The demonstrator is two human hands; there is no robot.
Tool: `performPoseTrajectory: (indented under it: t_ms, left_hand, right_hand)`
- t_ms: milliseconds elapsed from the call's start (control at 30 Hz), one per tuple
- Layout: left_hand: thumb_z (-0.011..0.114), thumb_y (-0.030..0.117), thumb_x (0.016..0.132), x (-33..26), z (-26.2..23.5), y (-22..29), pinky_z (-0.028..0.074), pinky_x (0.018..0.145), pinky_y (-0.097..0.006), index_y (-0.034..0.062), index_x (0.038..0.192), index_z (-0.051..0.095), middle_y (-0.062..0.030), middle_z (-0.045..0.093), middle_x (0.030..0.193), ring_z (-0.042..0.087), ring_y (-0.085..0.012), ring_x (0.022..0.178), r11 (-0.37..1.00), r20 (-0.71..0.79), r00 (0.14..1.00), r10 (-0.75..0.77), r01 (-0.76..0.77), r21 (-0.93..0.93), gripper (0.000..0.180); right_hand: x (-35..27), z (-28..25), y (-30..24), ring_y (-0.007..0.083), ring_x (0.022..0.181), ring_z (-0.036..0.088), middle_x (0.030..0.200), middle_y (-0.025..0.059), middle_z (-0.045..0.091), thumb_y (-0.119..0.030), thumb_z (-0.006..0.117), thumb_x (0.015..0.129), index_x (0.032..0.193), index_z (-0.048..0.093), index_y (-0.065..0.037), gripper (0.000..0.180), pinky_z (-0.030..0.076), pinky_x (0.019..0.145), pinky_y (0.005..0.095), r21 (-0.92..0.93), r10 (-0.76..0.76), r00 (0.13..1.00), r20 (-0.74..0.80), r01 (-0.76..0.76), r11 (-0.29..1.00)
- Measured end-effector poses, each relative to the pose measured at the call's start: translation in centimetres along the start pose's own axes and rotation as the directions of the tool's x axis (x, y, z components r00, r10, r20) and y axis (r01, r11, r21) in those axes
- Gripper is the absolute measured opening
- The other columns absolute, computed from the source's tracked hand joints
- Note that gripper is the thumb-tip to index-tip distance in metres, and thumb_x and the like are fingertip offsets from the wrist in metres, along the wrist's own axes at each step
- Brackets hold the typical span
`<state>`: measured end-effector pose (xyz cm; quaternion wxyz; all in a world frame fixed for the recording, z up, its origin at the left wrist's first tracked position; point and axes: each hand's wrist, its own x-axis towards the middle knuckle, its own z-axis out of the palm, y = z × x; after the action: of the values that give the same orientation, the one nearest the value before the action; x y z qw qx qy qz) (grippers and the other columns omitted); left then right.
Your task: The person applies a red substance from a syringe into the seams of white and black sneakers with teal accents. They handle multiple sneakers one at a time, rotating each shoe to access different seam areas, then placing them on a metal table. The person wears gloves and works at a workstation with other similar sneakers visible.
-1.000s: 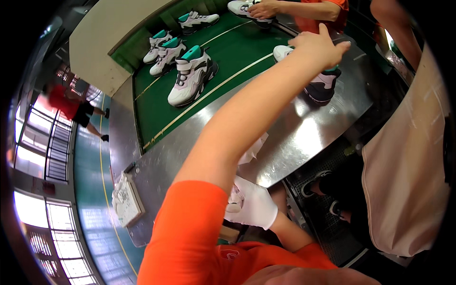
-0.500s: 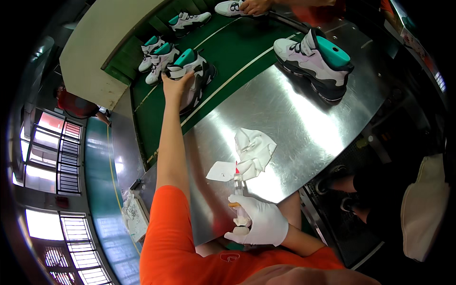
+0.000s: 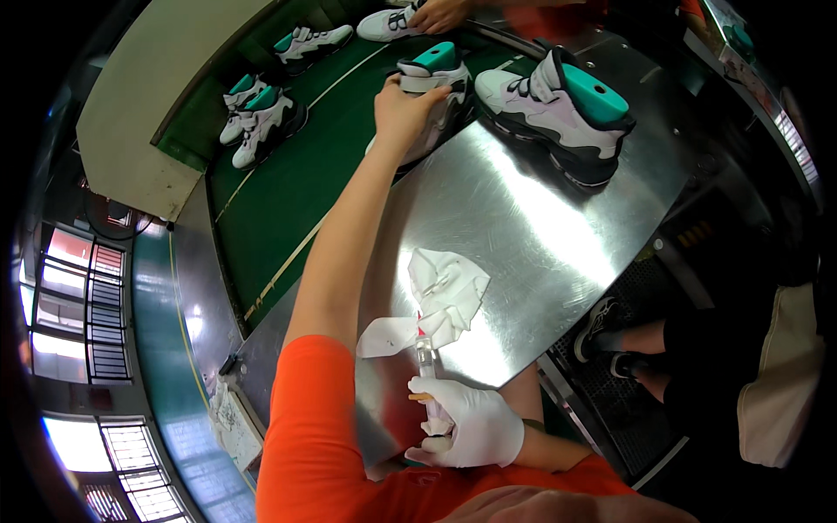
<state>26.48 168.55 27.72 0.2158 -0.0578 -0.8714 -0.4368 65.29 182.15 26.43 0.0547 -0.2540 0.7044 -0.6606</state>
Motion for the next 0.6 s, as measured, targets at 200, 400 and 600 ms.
performPoseTrajectory:
  t_ms: [200,400,600]
  left_hand:
    - [0.086,0.043,0.071,4.2,5.0,1.6,0.053,0.088,-0.033,-0.0067,0.122,0.057,-0.0182,0.069,0.11,0.068,-0.0237,0.1,0.997,0.231,0.973,0.007,0.01,-0.072,0.077]
    - [0.077,0.058,0.075,7.2,7.5,-0.7,0.046,0.101,-0.041,-0.0069,0.138,0.04,-0.0246,0.061,0.127,0.059,-0.036,0.119,0.991,0.231,0.972,0.043,-0.071,0.113,0.098]
    - [0.072,0.061,0.079,5.8,6.9,0.5,0.035,0.108,-0.057,-0.0026,0.144,0.035,-0.0258,0.048,0.142,0.041,-0.0374,0.138,0.996,0.31,0.949,-0.059,0.036,0.079,0.098]
  right_hand:
    - [-0.2,-0.2,0.1,0.0207,0.079,0.067,0.097,0.0074,0.065,-0.029,0.085,0.074,0.128,0.052,-0.008,0.067,0.055,0.067,0.0303,0.002,0.042,0.999,0.029,-0.042,0.999]
    - [0.1,-0.3,-0.4,0.0236,0.087,0.069,0.099,0.0097,0.066,-0.034,0.085,0.076,0.129,0.051,-0.006,0.068,0.056,0.073,0.0323,0.005,0.131,0.984,0.119,-0.133,0.991]
    - [0.1,0.0,-0.1,0.0203,0.074,0.069,0.086,0.0075,0.065,-0.032,0.088,0.07,0.122,0.055,-0.006,0.067,0.055,0.066,0.0301,-0.061,0.053,0.997,0.054,-0.05,0.997]
